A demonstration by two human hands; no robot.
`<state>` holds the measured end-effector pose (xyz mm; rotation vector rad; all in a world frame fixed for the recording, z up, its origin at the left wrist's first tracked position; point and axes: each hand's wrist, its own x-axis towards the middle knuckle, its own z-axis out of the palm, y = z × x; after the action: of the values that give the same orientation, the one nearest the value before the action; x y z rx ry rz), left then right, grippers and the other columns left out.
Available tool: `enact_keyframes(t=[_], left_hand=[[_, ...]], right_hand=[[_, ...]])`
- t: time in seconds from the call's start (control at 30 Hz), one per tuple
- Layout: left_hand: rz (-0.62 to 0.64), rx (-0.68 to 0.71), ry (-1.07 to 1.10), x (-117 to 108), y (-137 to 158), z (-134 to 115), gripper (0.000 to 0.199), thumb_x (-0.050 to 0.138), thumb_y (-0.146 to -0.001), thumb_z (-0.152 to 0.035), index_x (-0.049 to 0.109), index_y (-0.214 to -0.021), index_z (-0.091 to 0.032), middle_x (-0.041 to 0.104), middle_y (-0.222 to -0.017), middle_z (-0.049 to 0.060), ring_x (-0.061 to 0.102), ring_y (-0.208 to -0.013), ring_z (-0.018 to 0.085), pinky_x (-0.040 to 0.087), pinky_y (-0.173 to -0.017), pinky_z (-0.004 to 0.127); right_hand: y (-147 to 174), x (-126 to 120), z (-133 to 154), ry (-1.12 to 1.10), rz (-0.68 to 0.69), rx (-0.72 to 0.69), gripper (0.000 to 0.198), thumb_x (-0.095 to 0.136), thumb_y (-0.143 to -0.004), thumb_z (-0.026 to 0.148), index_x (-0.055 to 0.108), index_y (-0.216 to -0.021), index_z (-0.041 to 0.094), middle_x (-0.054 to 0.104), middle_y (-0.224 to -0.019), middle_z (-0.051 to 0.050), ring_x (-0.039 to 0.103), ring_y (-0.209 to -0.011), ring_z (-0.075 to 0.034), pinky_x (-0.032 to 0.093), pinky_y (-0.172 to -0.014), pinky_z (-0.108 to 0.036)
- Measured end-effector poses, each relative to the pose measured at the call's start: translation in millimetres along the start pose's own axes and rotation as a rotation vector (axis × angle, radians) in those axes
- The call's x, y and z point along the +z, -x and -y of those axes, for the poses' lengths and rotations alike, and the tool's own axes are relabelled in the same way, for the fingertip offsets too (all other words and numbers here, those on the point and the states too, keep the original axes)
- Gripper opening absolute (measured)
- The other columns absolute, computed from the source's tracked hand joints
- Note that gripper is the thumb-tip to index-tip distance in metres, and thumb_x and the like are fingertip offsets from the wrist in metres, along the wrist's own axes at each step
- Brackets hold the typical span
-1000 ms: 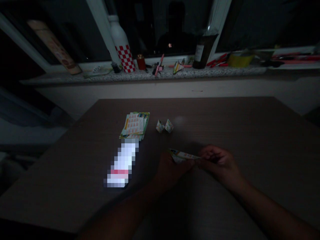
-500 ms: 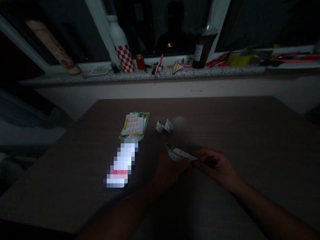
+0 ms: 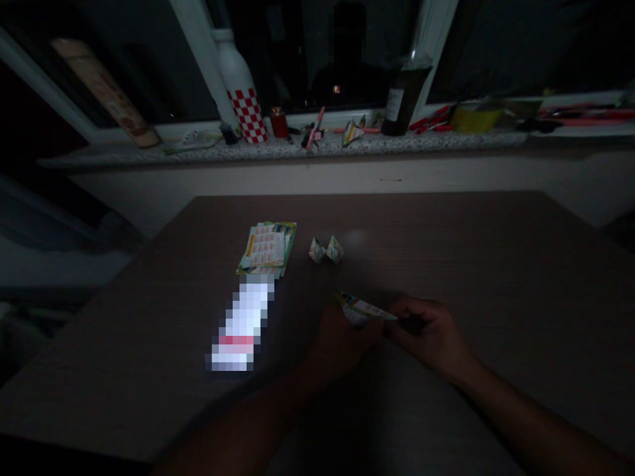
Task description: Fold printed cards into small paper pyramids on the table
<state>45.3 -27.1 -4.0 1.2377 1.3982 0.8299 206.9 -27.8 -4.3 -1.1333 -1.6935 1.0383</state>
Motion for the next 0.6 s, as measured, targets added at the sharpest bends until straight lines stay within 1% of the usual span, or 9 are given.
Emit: enact_keyframes(t=[0.17, 0.27, 0.37, 0.47, 0.6], left_hand=[[0.056, 0.063, -0.023, -0.6, 0.4, -1.2, 0.023, 0.065, -0.069, -0.034, 0.059, -0.061, -0.013, 0.060, -0.056, 0.000, 0.052, -0.049, 0.010, 0.037, -0.043, 0.019], [0.067, 0.039, -0.011, -1.1, 1.2, -4.5, 0.022, 0.064, -0.069, -0.034, 0.061, -0.062, -0.013, 0.061, -0.056, 0.001, 0.054, -0.051, 0.011, 0.039, -0.045, 0.019], [0.076, 0.002, 0.005, -1.5, 2.1, -8.2, 0.023, 0.066, -0.068, -0.035, 0.060, -0.061, -0.013, 0.062, -0.056, 0.002, 0.056, -0.052, 0.012, 0.040, -0.046, 0.020], [0.095, 0.025, 0.019, -1.3, 2.9, -9.3, 0.023, 0.067, -0.068, -0.034, 0.059, -0.059, -0.014, 0.061, -0.055, 0.001, 0.054, -0.050, 0.011, 0.039, -0.045, 0.020], [0.108, 0.039, 0.048, -1.7, 3.7, -8.8, 0.023, 0.068, -0.067, -0.033, 0.059, -0.061, -0.014, 0.062, -0.057, 0.001, 0.054, -0.050, 0.010, 0.039, -0.045, 0.019]], right_hand=[[0.7, 0.2, 4.9, 0.021, -0.020, -0.024, 0.010, 0.059, -0.076, 0.019, 0.067, -0.069, 0.017, 0.069, -0.059, -0.001, 0.061, -0.052, -0.013, 0.046, -0.049, -0.020], [1.2, -0.8, 5.6, 0.083, -0.028, -0.039, 0.012, 0.059, -0.075, 0.019, 0.068, -0.067, 0.017, 0.069, -0.057, -0.001, 0.061, -0.049, -0.013, 0.044, -0.046, -0.020], [0.9, -1.7, 5.2, 0.092, -0.018, -0.041, 0.013, 0.059, -0.075, 0.020, 0.068, -0.067, 0.016, 0.069, -0.056, -0.002, 0.061, -0.047, -0.013, 0.043, -0.044, -0.020], [0.2, -2.9, 4.3, 0.069, 0.007, -0.026, 0.017, 0.055, -0.076, 0.019, 0.068, -0.066, 0.015, 0.068, -0.054, -0.001, 0.061, -0.046, -0.012, 0.042, -0.042, -0.019], [0.0, -7.3, 4.5, 0.071, 0.044, 0.015, 0.024, 0.048, -0.079, 0.017, 0.067, -0.063, 0.016, 0.067, -0.053, -0.001, 0.061, -0.047, -0.012, 0.042, -0.044, -0.019]])
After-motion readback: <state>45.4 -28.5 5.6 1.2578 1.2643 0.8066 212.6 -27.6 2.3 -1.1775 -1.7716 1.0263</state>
